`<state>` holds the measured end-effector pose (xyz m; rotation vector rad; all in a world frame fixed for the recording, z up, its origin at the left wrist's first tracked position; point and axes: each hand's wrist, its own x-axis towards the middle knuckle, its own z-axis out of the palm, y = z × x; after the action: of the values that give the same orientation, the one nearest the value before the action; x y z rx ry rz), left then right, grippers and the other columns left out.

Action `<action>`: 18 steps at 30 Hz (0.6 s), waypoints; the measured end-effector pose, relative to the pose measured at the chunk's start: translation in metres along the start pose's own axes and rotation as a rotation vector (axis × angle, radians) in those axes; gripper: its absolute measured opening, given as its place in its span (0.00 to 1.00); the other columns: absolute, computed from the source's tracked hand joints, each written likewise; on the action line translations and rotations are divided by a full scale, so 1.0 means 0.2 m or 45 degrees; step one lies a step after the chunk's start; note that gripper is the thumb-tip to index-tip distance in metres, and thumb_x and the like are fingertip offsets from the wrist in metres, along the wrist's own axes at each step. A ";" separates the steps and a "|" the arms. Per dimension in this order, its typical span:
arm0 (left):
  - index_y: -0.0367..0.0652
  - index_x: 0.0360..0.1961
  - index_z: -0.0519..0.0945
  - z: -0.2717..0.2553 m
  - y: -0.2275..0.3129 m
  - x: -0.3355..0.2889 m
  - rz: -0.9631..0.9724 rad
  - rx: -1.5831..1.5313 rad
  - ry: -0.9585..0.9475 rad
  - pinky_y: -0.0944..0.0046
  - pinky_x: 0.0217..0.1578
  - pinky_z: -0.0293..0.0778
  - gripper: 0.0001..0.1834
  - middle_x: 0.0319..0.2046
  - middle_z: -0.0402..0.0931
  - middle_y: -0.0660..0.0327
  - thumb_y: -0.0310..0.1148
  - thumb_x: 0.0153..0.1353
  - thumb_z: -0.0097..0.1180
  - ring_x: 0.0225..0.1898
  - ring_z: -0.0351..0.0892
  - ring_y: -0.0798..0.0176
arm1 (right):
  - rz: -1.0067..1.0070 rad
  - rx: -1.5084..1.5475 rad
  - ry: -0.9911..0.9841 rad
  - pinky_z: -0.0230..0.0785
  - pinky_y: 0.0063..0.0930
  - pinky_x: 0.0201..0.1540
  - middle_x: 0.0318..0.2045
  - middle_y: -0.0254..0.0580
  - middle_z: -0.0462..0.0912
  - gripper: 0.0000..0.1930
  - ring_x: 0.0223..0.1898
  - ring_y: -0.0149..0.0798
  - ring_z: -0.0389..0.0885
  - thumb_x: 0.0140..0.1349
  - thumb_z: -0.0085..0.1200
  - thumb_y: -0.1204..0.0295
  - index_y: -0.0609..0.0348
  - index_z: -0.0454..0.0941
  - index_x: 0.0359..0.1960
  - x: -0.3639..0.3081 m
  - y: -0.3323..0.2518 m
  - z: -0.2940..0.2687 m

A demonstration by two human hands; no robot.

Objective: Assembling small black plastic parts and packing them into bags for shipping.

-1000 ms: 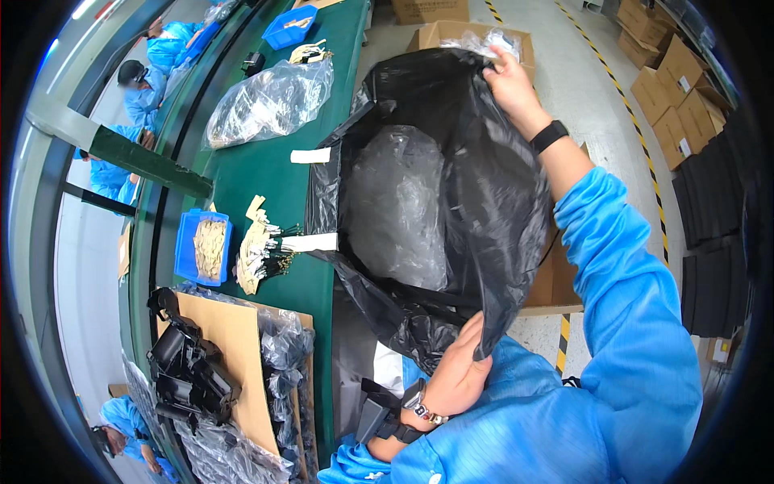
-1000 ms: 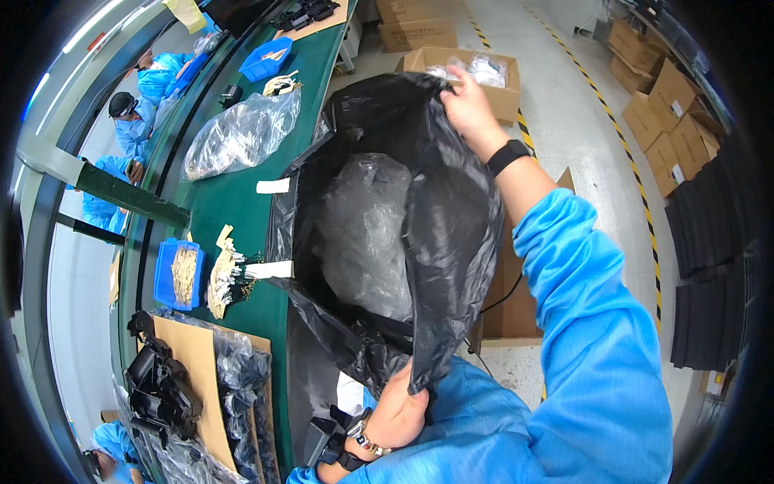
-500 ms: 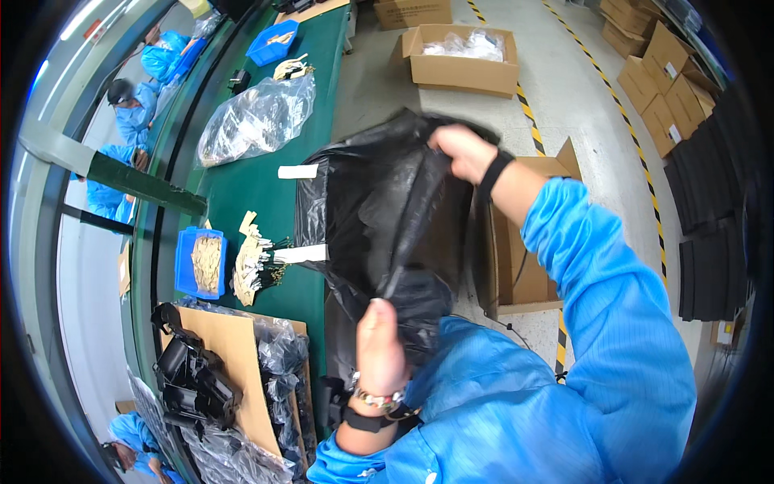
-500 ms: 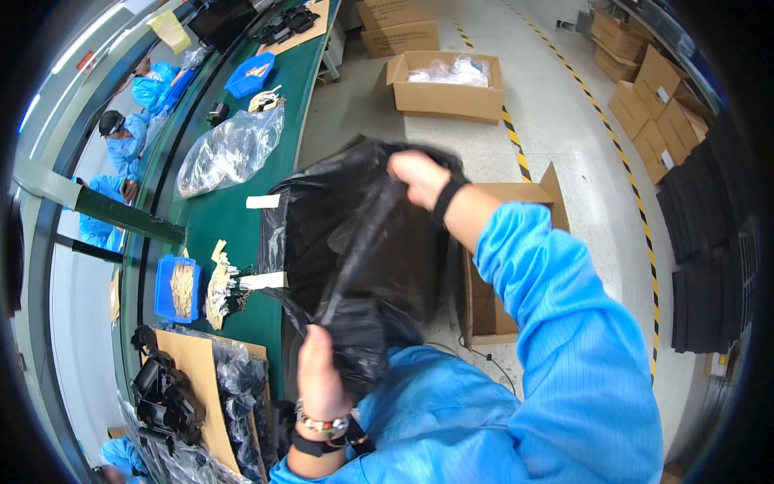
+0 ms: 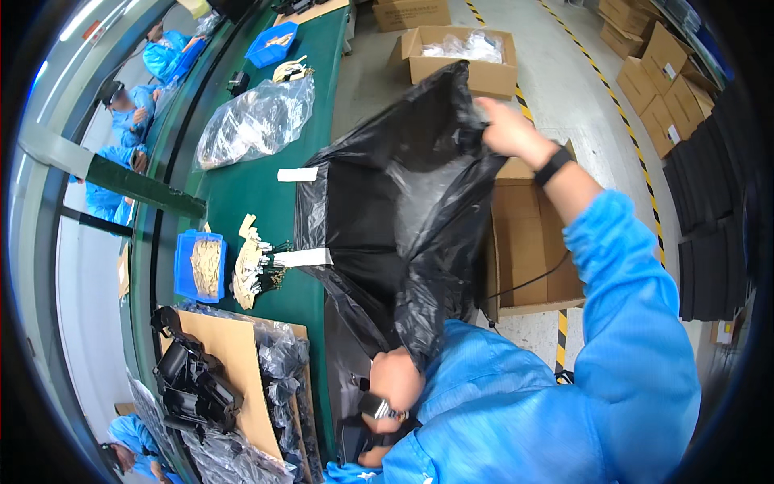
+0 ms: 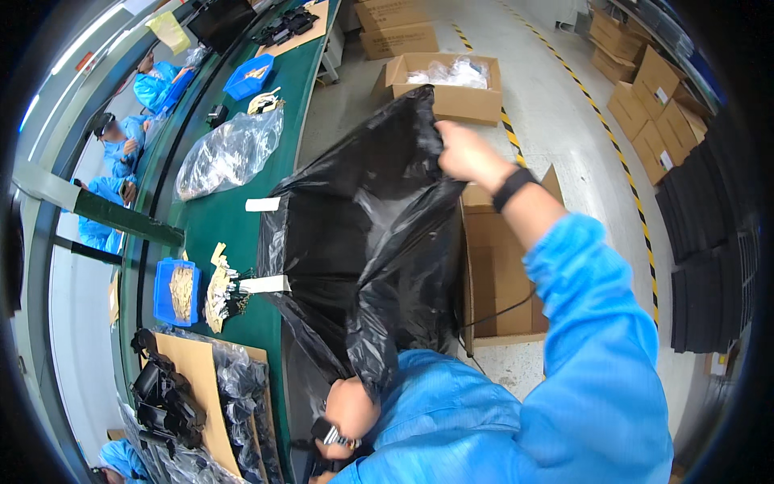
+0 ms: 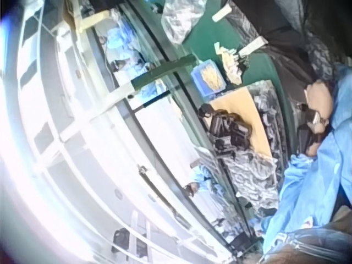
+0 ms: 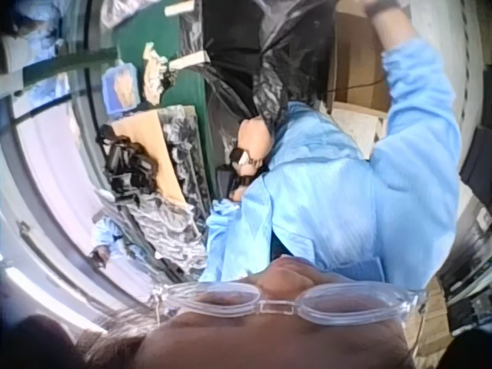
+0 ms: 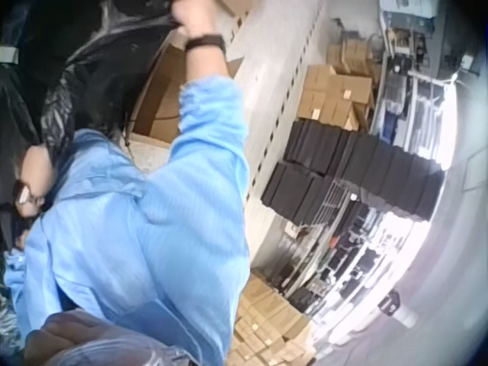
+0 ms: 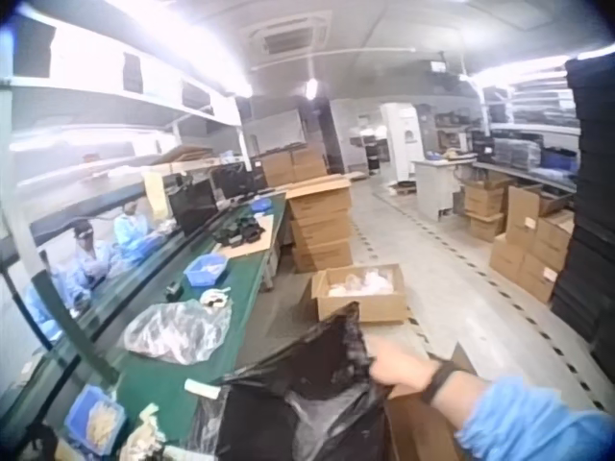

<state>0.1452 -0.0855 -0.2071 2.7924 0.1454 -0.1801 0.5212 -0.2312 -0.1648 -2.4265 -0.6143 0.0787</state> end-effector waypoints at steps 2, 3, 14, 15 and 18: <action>0.43 0.27 0.80 -0.17 0.10 0.02 0.049 0.104 -0.311 0.57 0.35 0.66 0.07 0.25 0.77 0.58 0.30 0.45 0.54 0.29 0.76 0.56 | 0.003 -0.136 0.300 0.68 0.44 0.48 0.42 0.61 0.77 0.27 0.46 0.58 0.75 0.47 0.44 0.82 0.60 0.68 0.54 -0.10 0.27 -0.08; 0.44 0.34 0.80 -0.19 0.10 0.02 0.007 0.094 -0.275 0.58 0.37 0.65 0.11 0.27 0.77 0.60 0.30 0.46 0.54 0.32 0.75 0.58 | 0.248 -0.253 0.241 0.68 0.45 0.47 0.43 0.61 0.77 0.27 0.46 0.56 0.75 0.48 0.45 0.81 0.60 0.68 0.54 -0.11 0.27 -0.08; 0.47 0.46 0.79 -0.10 0.18 0.04 0.652 0.004 -0.168 0.65 0.44 0.68 0.22 0.16 0.68 0.66 0.29 0.46 0.50 0.27 0.72 0.65 | -0.775 -0.254 -0.823 0.71 0.40 0.40 0.33 0.50 0.79 0.11 0.41 0.50 0.77 0.39 0.51 0.81 0.61 0.79 0.28 -0.34 -0.41 0.18; 0.47 0.46 0.79 -0.12 0.18 0.03 0.629 0.000 -0.168 0.65 0.44 0.68 0.22 0.16 0.68 0.66 0.29 0.46 0.50 0.27 0.72 0.65 | -0.692 -0.526 -1.099 0.70 0.38 0.43 0.35 0.53 0.79 0.13 0.43 0.51 0.77 0.42 0.53 0.78 0.62 0.78 0.34 -0.28 -0.49 0.32; 0.48 0.44 0.80 -0.12 0.18 0.05 0.630 -0.024 -0.203 0.65 0.41 0.68 0.20 0.17 0.68 0.67 0.29 0.46 0.51 0.28 0.72 0.67 | -0.545 -0.497 -1.173 0.67 0.38 0.50 0.48 0.61 0.74 0.31 0.49 0.55 0.74 0.44 0.60 0.70 0.63 0.68 0.54 -0.15 0.04 1.09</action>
<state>0.1615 -0.1101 -0.1737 2.6818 -0.5710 -0.2715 0.4544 -0.1266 -0.3476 -2.4642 -1.6626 1.0101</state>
